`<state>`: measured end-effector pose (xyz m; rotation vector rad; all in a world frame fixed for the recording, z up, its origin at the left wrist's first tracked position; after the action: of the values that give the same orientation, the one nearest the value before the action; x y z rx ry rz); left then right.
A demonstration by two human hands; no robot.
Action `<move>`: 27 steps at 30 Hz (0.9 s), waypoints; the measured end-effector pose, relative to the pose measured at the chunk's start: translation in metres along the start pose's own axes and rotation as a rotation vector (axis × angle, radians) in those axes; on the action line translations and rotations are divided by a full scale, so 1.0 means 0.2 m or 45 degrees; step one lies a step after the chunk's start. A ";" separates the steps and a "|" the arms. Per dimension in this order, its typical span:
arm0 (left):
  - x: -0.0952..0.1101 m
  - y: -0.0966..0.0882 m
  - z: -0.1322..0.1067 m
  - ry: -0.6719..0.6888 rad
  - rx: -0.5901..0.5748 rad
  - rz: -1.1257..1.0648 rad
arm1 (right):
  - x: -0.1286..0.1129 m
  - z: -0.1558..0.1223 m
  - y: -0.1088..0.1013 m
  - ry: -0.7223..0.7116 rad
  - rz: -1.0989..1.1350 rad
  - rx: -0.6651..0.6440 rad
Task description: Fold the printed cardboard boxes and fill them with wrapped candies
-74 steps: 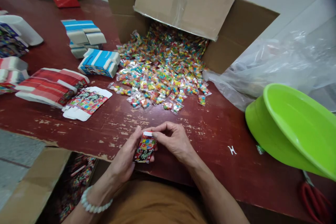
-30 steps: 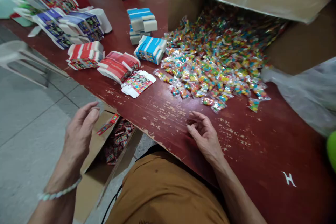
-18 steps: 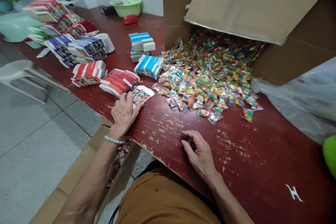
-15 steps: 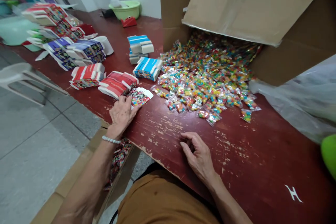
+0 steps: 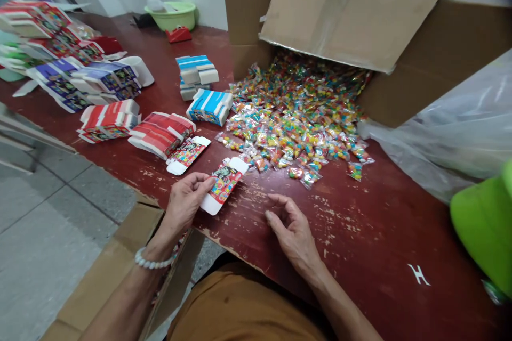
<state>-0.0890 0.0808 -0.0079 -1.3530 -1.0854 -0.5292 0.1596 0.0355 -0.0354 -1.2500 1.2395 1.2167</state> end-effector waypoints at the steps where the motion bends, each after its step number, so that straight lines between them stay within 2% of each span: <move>1: 0.01 0.02 -0.02 -0.002 -0.052 -0.033 | -0.01 0.01 0.01 -0.005 0.034 0.012; 4: 0.03 0.07 -0.08 0.036 -0.155 0.005 | -0.03 0.04 0.02 -0.021 0.097 0.028; 8: 0.08 0.10 -0.14 0.151 -0.184 0.153 | -0.03 0.09 0.02 -0.027 0.027 0.071; 12: 0.10 0.15 -0.21 0.134 -0.322 0.065 | -0.04 0.16 0.02 0.019 0.151 0.139; 15: 0.09 0.19 -0.24 0.091 -0.395 -0.048 | -0.05 0.18 0.05 0.072 0.389 0.051; 18: 0.08 0.22 -0.21 0.122 -0.349 -0.163 | -0.04 0.18 0.06 0.072 0.517 -0.043; 21: 0.06 0.18 -0.15 0.123 -0.165 -0.209 | 0.01 0.17 0.02 0.085 0.338 -0.038; 24: 0.05 0.09 -0.12 0.129 0.026 -0.188 | -0.01 0.14 -0.07 -0.016 -0.113 0.072; 26: 0.07 0.05 -0.14 0.180 0.063 -0.129 | -0.08 0.12 -0.12 -0.170 -0.374 0.225; 27: 0.08 0.04 -0.16 0.206 0.033 -0.111 | -0.12 0.11 -0.13 -0.222 -0.410 0.258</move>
<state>-0.0642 0.0568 0.0066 -1.2224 -1.0177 -0.6749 0.1861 0.0586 -0.0120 -1.1178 0.9644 0.9200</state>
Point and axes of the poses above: each hand's wrist, its own z-axis towards the middle knuckle, its own y-axis out of the palm, x = y × z, the point moved 4 cm from there along z, towards the middle knuckle, and after that the axes turned 10 degrees about z, right-handed, at the moved point
